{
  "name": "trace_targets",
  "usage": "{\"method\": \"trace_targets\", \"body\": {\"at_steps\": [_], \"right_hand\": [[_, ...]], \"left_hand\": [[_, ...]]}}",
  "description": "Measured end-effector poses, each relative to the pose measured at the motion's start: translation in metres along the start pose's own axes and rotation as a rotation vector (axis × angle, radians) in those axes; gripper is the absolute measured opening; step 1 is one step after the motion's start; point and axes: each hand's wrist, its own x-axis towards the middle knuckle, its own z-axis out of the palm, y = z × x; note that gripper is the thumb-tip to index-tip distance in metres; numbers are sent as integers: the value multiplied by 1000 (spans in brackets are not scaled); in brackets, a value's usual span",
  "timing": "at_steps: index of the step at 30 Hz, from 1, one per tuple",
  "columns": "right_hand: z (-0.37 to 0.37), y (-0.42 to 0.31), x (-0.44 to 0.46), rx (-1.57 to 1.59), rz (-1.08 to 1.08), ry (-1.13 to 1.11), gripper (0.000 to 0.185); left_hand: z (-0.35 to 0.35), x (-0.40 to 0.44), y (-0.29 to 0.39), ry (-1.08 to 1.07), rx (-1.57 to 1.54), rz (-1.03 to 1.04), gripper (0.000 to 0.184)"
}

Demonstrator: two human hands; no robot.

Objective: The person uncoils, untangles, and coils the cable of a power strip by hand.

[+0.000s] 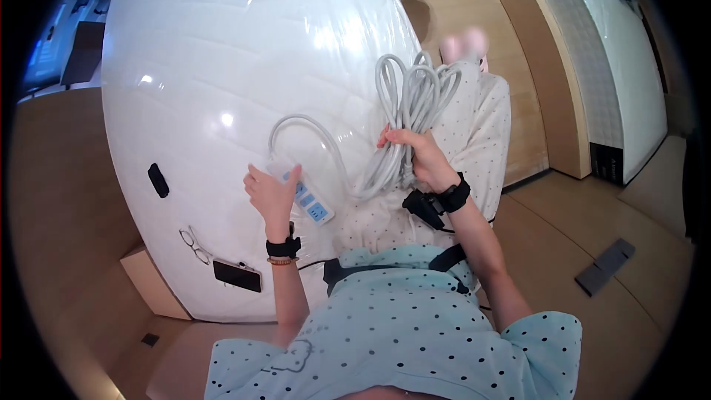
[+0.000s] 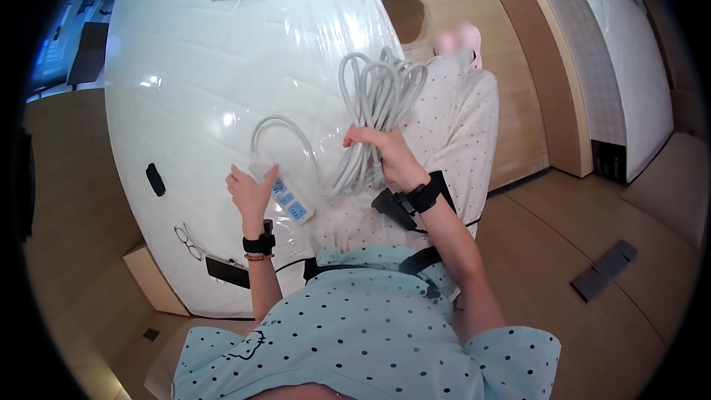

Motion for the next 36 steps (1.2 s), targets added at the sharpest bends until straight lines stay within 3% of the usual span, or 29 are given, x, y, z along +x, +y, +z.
{"method": "trace_targets", "body": {"at_steps": [3,6,12,16,17,21,23,26,27,29,31,36], "right_hand": [[3,-1,3,-13,33,-35,20],[15,-9,3,-91,47,-59,20],[37,-13,31,-273,40,-72,25],[52,-12,64,-353,0,-23,30],[54,-13,70,-371,8,-25,30],[49,-2,90,-514,-119,-100,45],[47,-2,91,-716,-217,-140,63],[52,20,91,-1160,-332,144,88],[50,31,94,-1177,-411,149,92],[42,53,101,-1204,-571,162,101],[34,59,107,-1318,-584,208,100],[22,54,112,-1357,-564,142,100]], "left_hand": [[5,-7,-4,-324,-313,-114,95],[14,-5,5,-213,-318,29,85],[-6,48,46,-222,-812,-14,68],[-1,68,75,-180,-782,79,71],[11,73,74,-185,-748,121,62],[25,71,68,-304,-1116,33,46],[19,61,70,-201,-1056,192,47],[28,52,79,-111,-921,426,52],[32,49,83,-90,-870,506,54],[39,34,99,-129,-711,400,59],[45,30,106,-210,-538,342,66],[51,28,110,-163,-510,305,68]]}}
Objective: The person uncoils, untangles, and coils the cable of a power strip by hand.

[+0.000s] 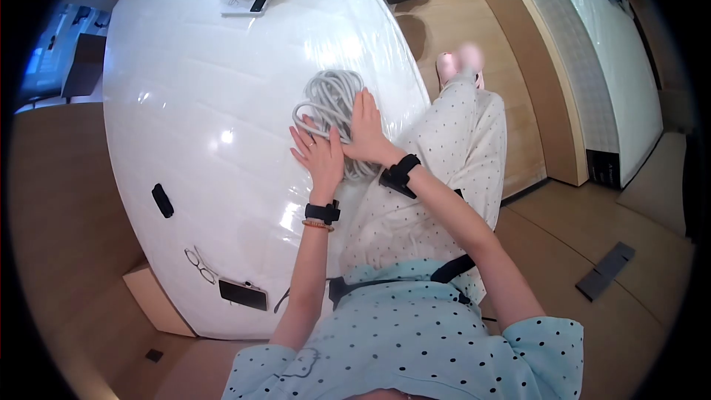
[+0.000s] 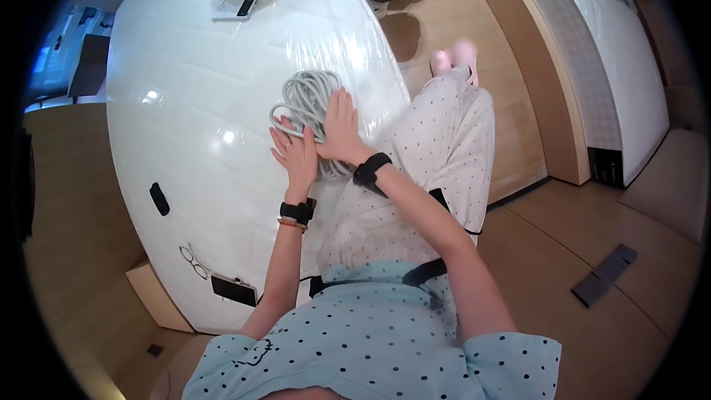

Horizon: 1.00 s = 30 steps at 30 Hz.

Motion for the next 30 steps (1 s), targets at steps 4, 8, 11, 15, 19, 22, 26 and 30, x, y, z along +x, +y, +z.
{"method": "trace_targets", "body": {"at_steps": [4,8,11,15,19,22,26,30], "right_hand": [[-30,16,-10,191,20,-40,86],[-48,44,-25,485,277,-48,46],[-56,39,-28,547,253,2,23],[-61,20,-31,356,155,12,20],[-59,1,-45,83,-62,-77,20],[-57,-2,-47,32,-75,-96,20],[-71,-9,-48,224,-203,-67,16],[-88,-29,-64,499,-345,-35,13]], "left_hand": [[3,2,-7,27,25,22,70],[4,2,-12,154,-5,111,65],[3,5,-20,218,-102,122,57],[-22,-7,-19,251,-258,69,46],[-41,-18,-7,207,-237,60,31],[-37,-13,-3,197,-508,57,24],[-41,-12,8,118,-735,22,27],[-45,-22,26,110,-1077,81,42]]}}
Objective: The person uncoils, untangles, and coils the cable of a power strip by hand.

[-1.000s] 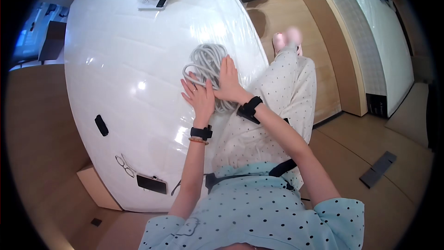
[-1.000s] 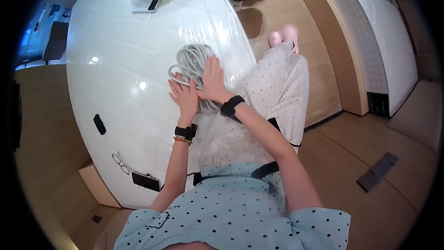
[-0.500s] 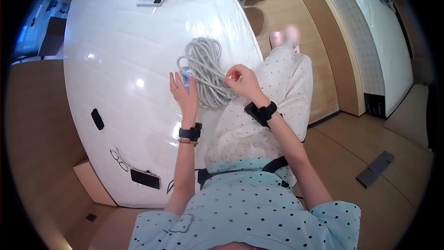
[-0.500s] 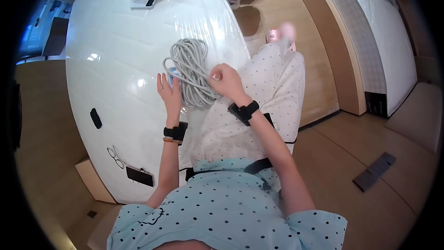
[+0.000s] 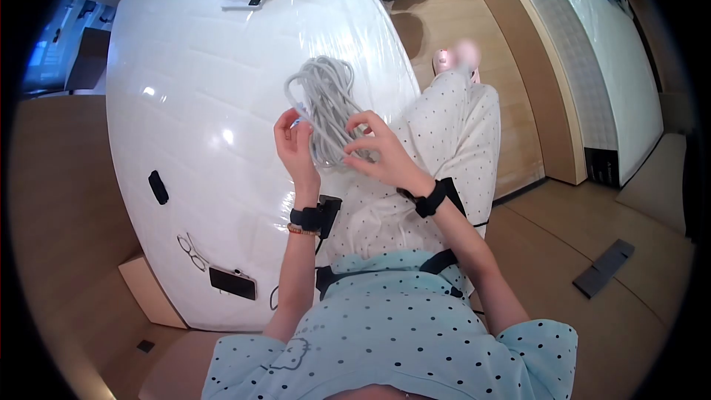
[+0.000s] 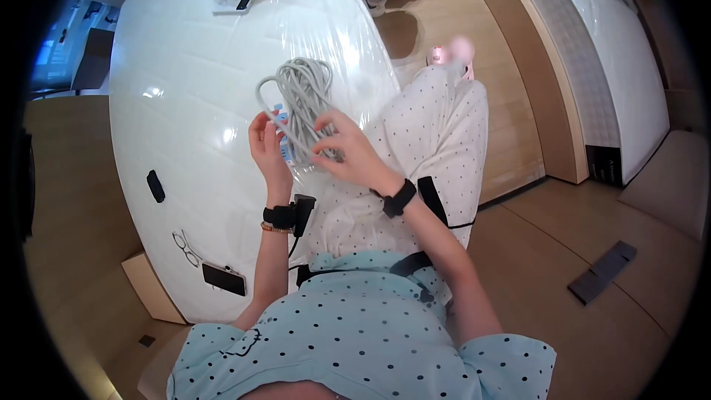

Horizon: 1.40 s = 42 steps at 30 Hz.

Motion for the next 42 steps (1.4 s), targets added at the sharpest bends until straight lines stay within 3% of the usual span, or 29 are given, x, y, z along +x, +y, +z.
{"method": "trace_targets", "body": {"at_steps": [3,8,12,15,18,24,28,31,33,35,38,39,42], "right_hand": [[1,-21,-5,27,-134,-17,16],[0,-39,-5,-91,-170,21,17],[1,-36,-6,63,-102,153,15],[-5,-15,-2,-4,71,337,13],[-13,-2,8,-92,364,170,10],[26,13,35,273,660,-300,22],[40,4,32,586,646,-368,20],[40,5,23,669,585,-190,18],[27,1,17,624,512,-74,16],[16,-14,13,447,515,-159,15],[9,-30,10,137,389,-274,15],[10,-33,9,27,322,-313,16],[22,-32,2,85,214,-305,14]], "left_hand": [[18,-11,19,-140,-176,90,53],[6,-16,26,-413,-166,-183,42],[7,-14,36,-290,-100,-227,33],[8,-18,51,-161,-69,-254,32],[-9,-23,66,-122,-215,-351,32],[-36,-26,86,-328,-586,-436,34],[-28,-27,84,-292,-497,-514,34],[-38,-23,73,-278,-279,-477,33],[-42,-22,68,-237,-164,-520,31],[-41,-19,63,-191,-99,-629,29],[-16,-22,53,-72,210,-425,25],[-9,-23,51,-102,173,-398,24],[4,-25,50,-190,64,-315,32]]}}
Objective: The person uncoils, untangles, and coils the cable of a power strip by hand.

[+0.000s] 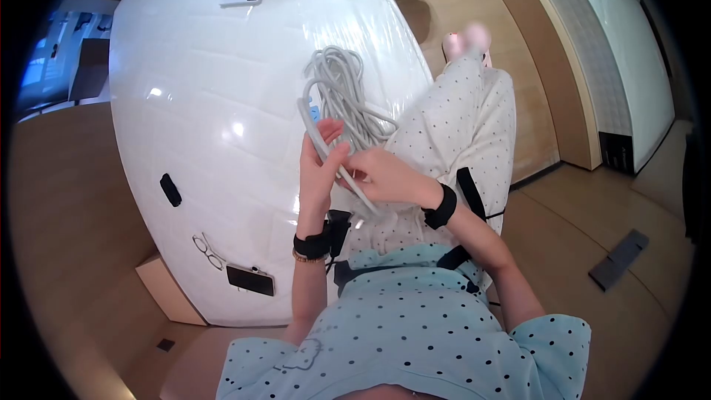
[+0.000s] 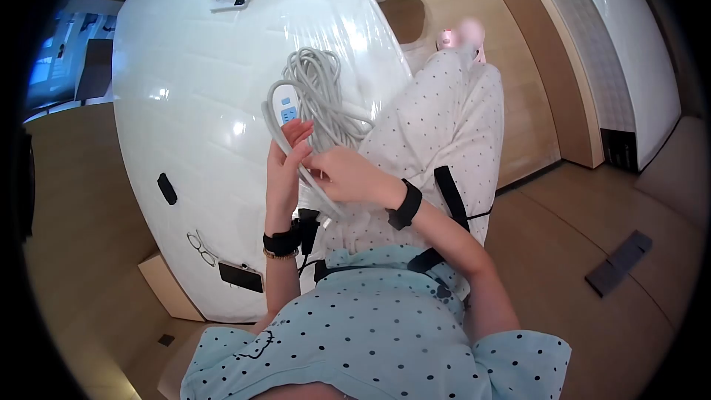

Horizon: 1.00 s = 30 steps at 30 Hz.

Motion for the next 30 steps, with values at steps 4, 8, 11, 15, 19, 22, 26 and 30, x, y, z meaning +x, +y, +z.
{"method": "trace_targets", "body": {"at_steps": [4,8,11,15,19,22,26,30], "right_hand": [[-7,6,1,-155,27,34,17],[-32,23,0,-225,126,284,20],[-37,52,3,-406,56,521,19],[-37,72,4,-529,254,274,16],[-52,37,5,-206,336,297,11],[-56,0,0,154,158,394,10],[-39,-7,7,82,-61,378,15],[-23,11,4,-117,-188,320,24]], "left_hand": [[-4,3,4,-50,-129,-73,27],[-4,1,-3,-22,-219,-40,15],[-7,-3,-6,-67,-252,-72,10],[-11,-2,-11,-111,-527,-71,8],[-14,8,-18,-17,-457,67,9],[-8,17,-2,102,-393,50,9],[-4,23,16,-91,-625,-50,9],[-19,29,0,-35,-581,51,13]]}}
